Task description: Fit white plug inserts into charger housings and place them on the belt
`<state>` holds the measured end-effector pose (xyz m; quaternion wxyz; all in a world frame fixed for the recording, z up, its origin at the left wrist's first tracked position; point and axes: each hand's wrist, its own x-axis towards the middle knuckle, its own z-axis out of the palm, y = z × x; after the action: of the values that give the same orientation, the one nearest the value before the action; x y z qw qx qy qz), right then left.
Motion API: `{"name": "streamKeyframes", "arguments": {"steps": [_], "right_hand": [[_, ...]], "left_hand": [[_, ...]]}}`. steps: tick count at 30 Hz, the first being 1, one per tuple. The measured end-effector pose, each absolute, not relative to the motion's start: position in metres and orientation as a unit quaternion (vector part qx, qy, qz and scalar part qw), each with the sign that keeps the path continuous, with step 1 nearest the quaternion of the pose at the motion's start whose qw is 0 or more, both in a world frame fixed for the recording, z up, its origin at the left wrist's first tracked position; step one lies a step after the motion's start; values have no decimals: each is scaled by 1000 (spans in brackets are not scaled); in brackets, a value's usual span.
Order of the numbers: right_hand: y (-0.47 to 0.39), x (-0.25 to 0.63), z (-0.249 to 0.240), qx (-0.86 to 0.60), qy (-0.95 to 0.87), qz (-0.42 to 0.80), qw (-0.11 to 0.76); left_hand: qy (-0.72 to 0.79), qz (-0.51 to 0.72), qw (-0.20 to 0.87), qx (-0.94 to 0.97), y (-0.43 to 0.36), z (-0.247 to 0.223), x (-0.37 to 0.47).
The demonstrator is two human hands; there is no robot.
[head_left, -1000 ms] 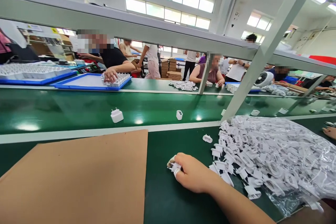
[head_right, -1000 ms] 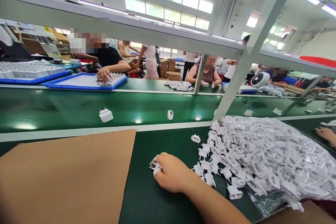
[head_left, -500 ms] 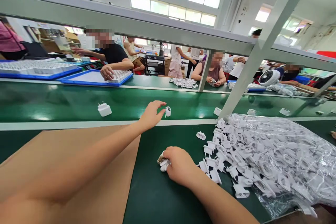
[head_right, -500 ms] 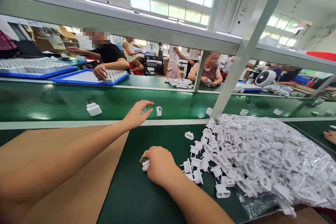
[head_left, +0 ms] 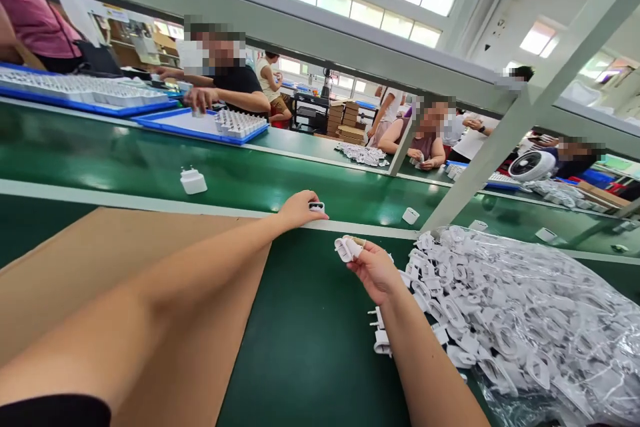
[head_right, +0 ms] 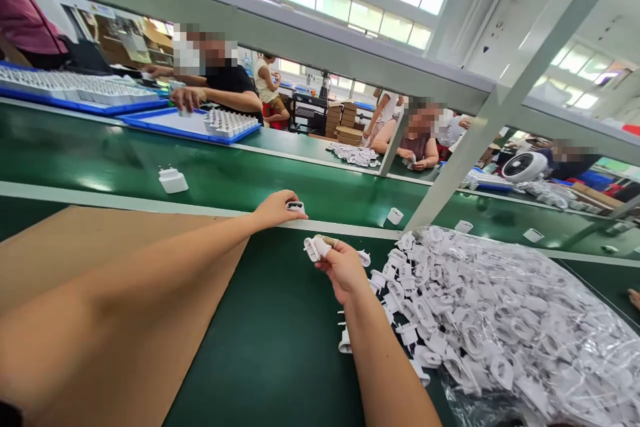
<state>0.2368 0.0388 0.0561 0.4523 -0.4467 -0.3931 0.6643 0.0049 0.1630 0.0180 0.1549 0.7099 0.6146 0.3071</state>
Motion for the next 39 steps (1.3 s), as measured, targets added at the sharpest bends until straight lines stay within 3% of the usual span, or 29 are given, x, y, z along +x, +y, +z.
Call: {"name": "streamKeyframes", "arguments": {"steps": [7, 11, 17, 28, 39], "right_hand": [[33, 233, 58, -443, -442, 650, 432], [29, 226, 52, -399, -517, 628, 423], [16, 217, 46, -440, -701, 364, 427], [0, 206, 49, -365, -885, 117, 264], [-8, 202, 50, -403, -876, 78, 252]], "left_hand": [[545, 287, 206, 760, 31, 16, 18], [521, 302, 284, 746, -1, 8, 19], [453, 345, 433, 699, -1, -7, 3], [427, 354, 429, 713, 0, -3, 4], [423, 367, 416, 717, -1, -4, 4]]}}
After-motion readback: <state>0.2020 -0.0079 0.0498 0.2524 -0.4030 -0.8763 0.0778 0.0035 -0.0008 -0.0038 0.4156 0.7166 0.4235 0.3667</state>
